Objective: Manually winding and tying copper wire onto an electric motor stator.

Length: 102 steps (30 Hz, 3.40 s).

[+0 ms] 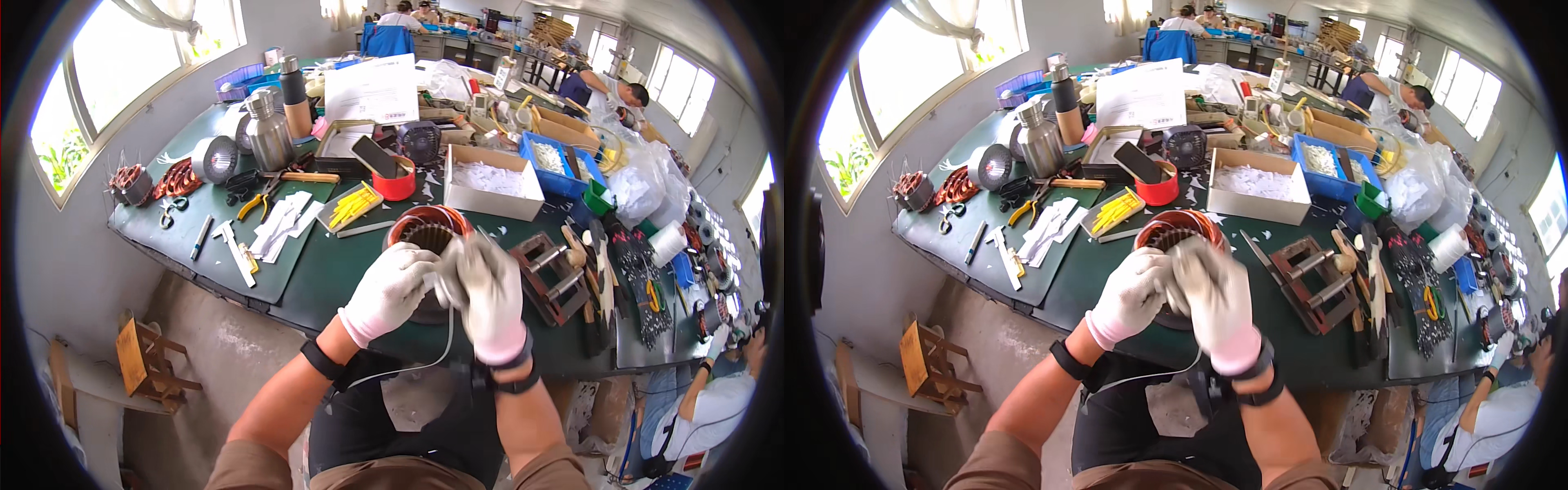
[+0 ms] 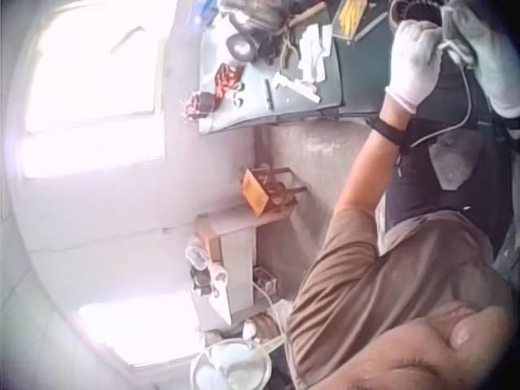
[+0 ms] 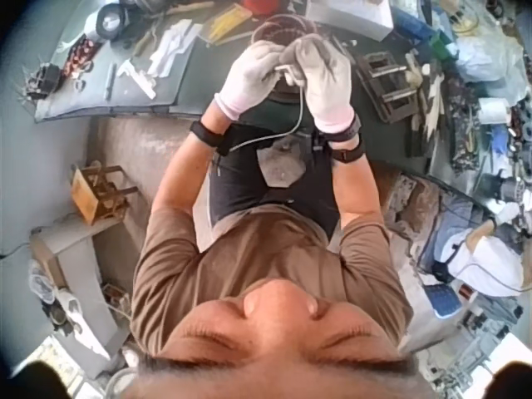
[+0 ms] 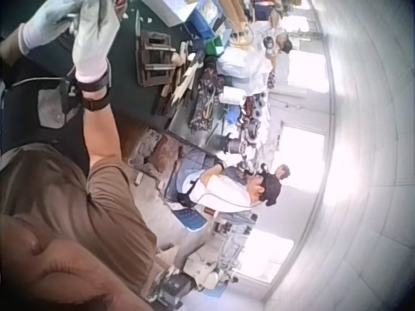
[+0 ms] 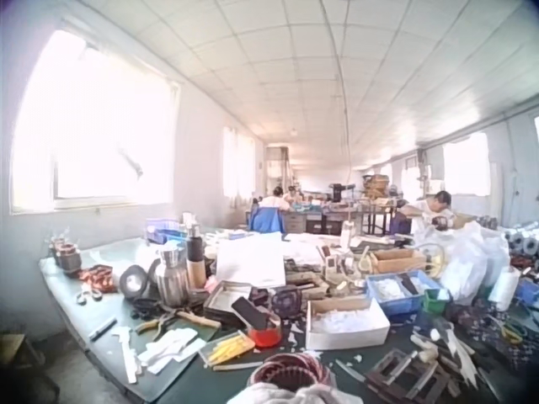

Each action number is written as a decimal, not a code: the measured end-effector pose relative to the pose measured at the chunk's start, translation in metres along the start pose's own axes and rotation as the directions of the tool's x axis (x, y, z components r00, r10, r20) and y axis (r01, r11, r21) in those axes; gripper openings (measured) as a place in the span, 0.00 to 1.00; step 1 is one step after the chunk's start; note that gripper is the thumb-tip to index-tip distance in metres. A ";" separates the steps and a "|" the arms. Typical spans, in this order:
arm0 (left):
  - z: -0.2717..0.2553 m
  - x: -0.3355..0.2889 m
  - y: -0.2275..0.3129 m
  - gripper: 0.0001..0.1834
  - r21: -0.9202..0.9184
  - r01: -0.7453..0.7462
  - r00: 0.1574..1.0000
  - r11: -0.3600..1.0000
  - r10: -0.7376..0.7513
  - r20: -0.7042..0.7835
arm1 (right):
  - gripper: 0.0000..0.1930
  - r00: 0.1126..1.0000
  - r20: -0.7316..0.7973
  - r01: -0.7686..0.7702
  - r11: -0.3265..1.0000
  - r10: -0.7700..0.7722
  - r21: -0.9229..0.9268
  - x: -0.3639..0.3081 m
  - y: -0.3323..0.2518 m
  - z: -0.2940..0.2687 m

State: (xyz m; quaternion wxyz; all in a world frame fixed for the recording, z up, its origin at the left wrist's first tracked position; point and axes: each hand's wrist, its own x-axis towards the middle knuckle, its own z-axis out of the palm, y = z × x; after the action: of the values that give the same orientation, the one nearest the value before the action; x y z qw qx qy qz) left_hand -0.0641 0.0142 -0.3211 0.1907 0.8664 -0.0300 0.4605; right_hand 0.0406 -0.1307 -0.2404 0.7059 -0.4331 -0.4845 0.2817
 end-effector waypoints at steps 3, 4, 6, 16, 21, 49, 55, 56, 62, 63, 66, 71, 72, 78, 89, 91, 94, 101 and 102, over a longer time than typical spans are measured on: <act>0.002 -0.005 -0.006 0.15 -0.015 0.010 1.000 1.000 -0.010 -0.030 | 0.20 0.991 -0.136 0.007 0.995 0.006 0.095 -0.048 0.033 -0.004; 0.003 -0.003 -0.011 0.16 0.016 -0.031 0.997 0.999 0.033 -0.073 | 0.19 0.986 -0.157 -0.045 0.993 0.062 0.112 -0.057 0.042 -0.015; 0.007 -0.002 -0.012 0.17 -0.041 0.003 0.999 0.999 -0.005 -0.031 | 0.18 0.952 -0.214 -0.190 0.971 0.218 0.142 -0.085 0.061 -0.030; -0.002 0.016 0.015 0.19 0.064 0.077 0.996 0.995 -0.080 0.043 | 0.08 0.943 0.265 0.332 0.653 -0.203 -0.681 -0.067 0.001 -0.020; -0.007 0.013 0.003 0.19 0.012 0.128 0.985 0.992 -0.128 0.113 | 0.14 0.875 0.110 0.429 0.652 -0.471 -0.625 -0.113 -0.013 -0.055; -0.018 0.034 0.028 0.51 0.329 -0.072 0.976 0.941 -0.002 0.218 | 0.22 0.962 0.092 -0.269 0.947 0.257 0.173 -0.036 0.024 -0.052; -0.013 0.021 0.015 0.29 0.070 0.028 0.977 0.997 -0.042 0.209 | 0.04 0.952 -0.307 -0.230 0.695 0.014 -0.681 -0.083 0.056 -0.059; -0.012 0.019 0.013 0.29 0.068 0.014 0.976 0.998 -0.028 0.217 | 0.04 0.951 -0.303 -0.239 0.780 0.067 -0.579 -0.088 0.060 -0.058; -0.005 0.012 0.004 0.19 0.033 -0.087 0.995 0.996 0.085 0.056 | 0.14 0.942 -0.235 -0.235 0.971 0.239 0.049 -0.104 0.056 -0.052; -0.005 0.011 0.002 0.20 0.035 -0.085 0.994 0.996 0.082 0.075 | 0.20 0.941 -0.263 -0.196 0.976 0.213 0.089 -0.103 0.051 -0.049; -0.008 0.009 0.002 0.18 0.035 -0.079 0.995 0.996 0.077 0.057 | 0.22 0.913 -0.361 -0.200 0.980 0.190 0.009 -0.086 0.019 -0.037; -0.004 0.005 0.005 0.20 -0.055 -0.068 0.997 0.996 0.069 0.020 | 0.07 0.934 0.076 0.270 0.550 -0.349 -0.791 -0.035 -0.051 -0.023; -0.003 0.004 0.005 0.19 -0.044 -0.068 0.998 0.997 0.068 0.016 | 0.09 0.921 0.163 0.380 0.729 -0.353 -0.570 -0.047 -0.060 -0.030; -0.001 0.002 0.003 0.19 -0.055 -0.053 0.999 0.997 0.052 -0.012 | 0.16 0.720 -0.418 -0.693 0.583 0.553 -0.423 -0.340 0.033 -0.169; 0.001 0.007 0.008 0.15 -0.045 0.015 1.000 0.999 -0.014 0.016 | 0.16 0.489 -0.730 -0.454 -0.574 0.478 -0.681 -0.511 0.011 -0.233; 0.000 0.009 0.013 0.14 -0.046 0.014 1.000 0.999 -0.013 0.026 | 0.12 0.891 -0.454 -0.452 0.141 0.020 -0.881 -0.368 0.031 -0.182; 0.000 0.008 0.019 0.14 -0.018 0.028 0.999 0.999 -0.027 0.041 | 0.13 0.938 -0.326 -0.224 0.508 -0.120 -0.832 -0.190 0.059 -0.091; -0.002 0.003 0.007 0.14 -0.033 0.060 0.998 0.998 -0.059 0.029 | 0.10 0.965 -0.113 -0.240 0.618 0.237 -0.749 -0.291 0.060 -0.079; -0.003 0.003 0.004 0.14 -0.054 0.043 0.999 0.998 -0.041 0.034 | 0.10 0.906 -0.232 -0.391 0.490 0.354 -0.779 -0.345 0.051 -0.101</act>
State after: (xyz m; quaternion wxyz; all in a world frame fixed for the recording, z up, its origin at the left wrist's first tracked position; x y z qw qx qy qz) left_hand -0.0653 0.0121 -0.3162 0.2234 0.8688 -0.0275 0.4410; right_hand 0.0074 -0.4229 -0.4525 0.3602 -0.8063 -0.4390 0.1654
